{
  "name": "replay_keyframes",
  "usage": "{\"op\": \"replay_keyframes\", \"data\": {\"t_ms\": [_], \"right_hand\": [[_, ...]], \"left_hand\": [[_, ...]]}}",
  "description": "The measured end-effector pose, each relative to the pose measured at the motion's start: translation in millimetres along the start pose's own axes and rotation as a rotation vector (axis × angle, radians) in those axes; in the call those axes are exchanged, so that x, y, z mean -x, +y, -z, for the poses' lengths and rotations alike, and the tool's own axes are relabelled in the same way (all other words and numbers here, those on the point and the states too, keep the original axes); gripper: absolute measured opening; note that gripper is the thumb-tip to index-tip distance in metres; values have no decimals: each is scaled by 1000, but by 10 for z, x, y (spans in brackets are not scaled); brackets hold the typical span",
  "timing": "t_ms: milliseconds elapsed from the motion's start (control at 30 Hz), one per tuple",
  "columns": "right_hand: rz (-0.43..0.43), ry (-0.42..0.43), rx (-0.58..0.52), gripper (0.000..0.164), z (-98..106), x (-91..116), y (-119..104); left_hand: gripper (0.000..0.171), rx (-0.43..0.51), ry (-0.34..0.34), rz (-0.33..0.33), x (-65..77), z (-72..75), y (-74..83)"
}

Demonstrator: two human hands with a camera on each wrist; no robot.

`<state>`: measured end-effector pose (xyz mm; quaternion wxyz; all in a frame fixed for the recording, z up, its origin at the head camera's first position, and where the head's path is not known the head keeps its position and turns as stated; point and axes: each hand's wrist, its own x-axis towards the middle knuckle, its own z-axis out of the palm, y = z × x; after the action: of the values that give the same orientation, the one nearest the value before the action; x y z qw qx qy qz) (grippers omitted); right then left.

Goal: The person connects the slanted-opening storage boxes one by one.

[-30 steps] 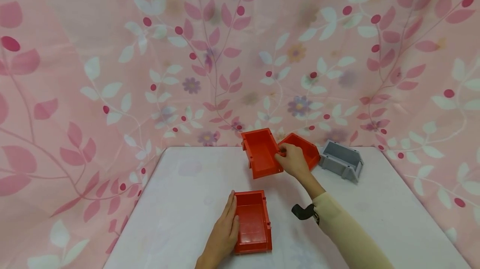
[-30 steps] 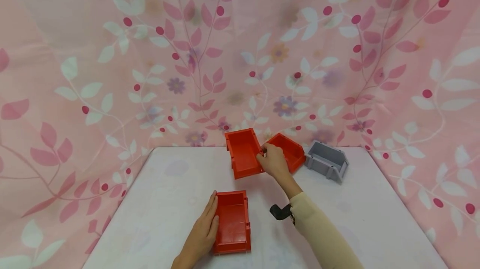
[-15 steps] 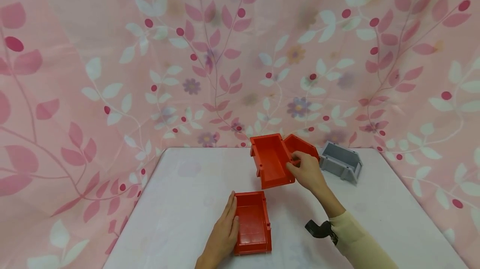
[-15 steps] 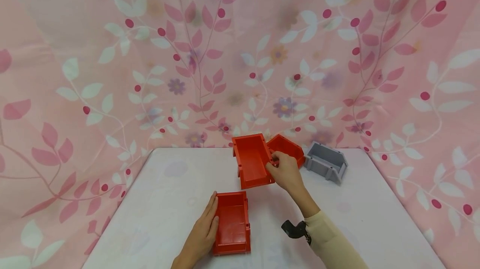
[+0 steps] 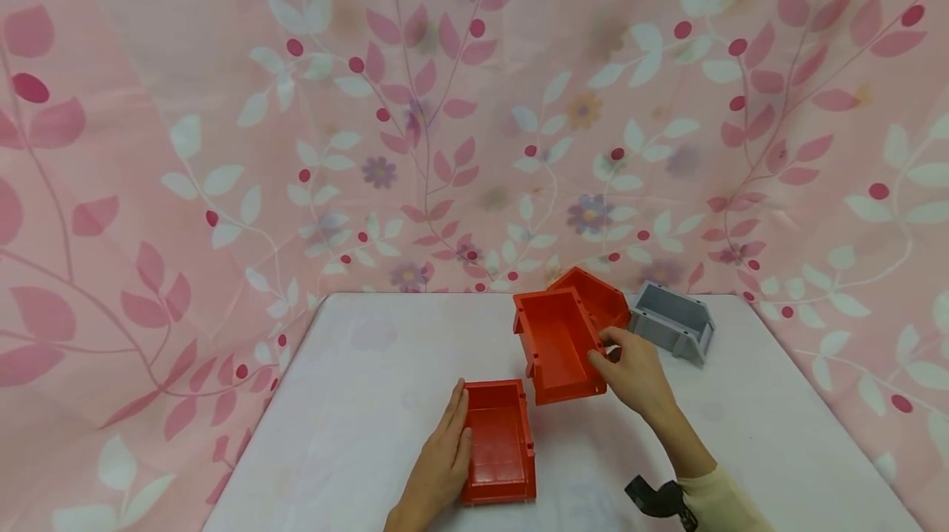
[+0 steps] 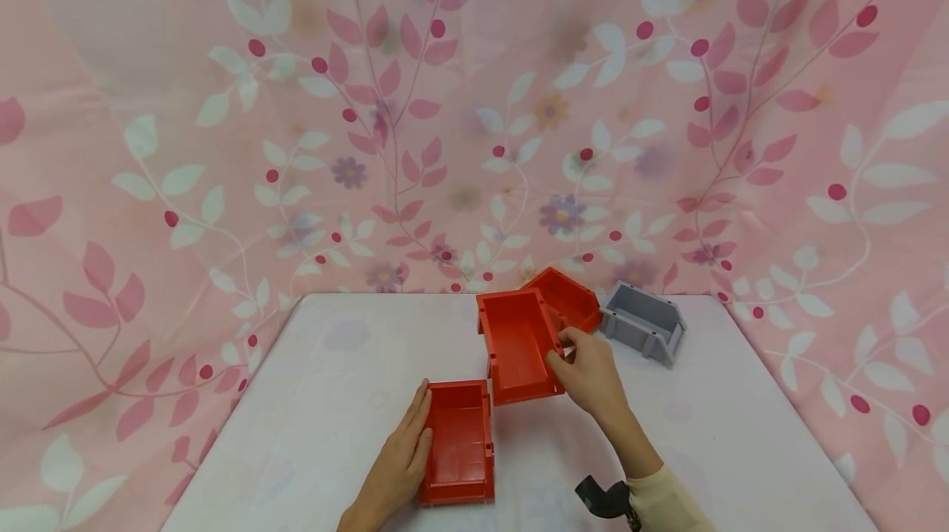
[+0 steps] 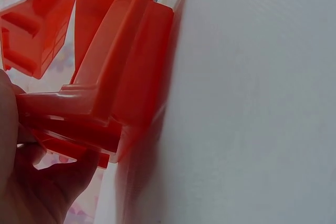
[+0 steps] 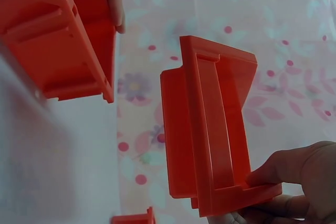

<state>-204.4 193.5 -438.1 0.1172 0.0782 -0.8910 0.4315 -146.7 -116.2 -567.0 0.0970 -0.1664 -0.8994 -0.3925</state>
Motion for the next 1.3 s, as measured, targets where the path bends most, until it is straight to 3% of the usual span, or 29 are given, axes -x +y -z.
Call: {"op": "replay_keyframes", "data": {"t_ms": [267, 733, 1067, 1300], "right_hand": [[-19, 1, -43, 12, 44, 178, 6], [-117, -38, -5, 15, 78, 417, 56], [-250, -74, 25, 23, 118, 636, 85], [-282, -79, 29, 22, 40, 724, 110]], "left_hand": [[61, 35, 5, 11, -6, 8, -11], [58, 12, 16, -1, -8, 19, -4], [58, 24, 3, -32, -8, -19, -23], [59, 20, 4, -28, -18, -21, -23]]}}
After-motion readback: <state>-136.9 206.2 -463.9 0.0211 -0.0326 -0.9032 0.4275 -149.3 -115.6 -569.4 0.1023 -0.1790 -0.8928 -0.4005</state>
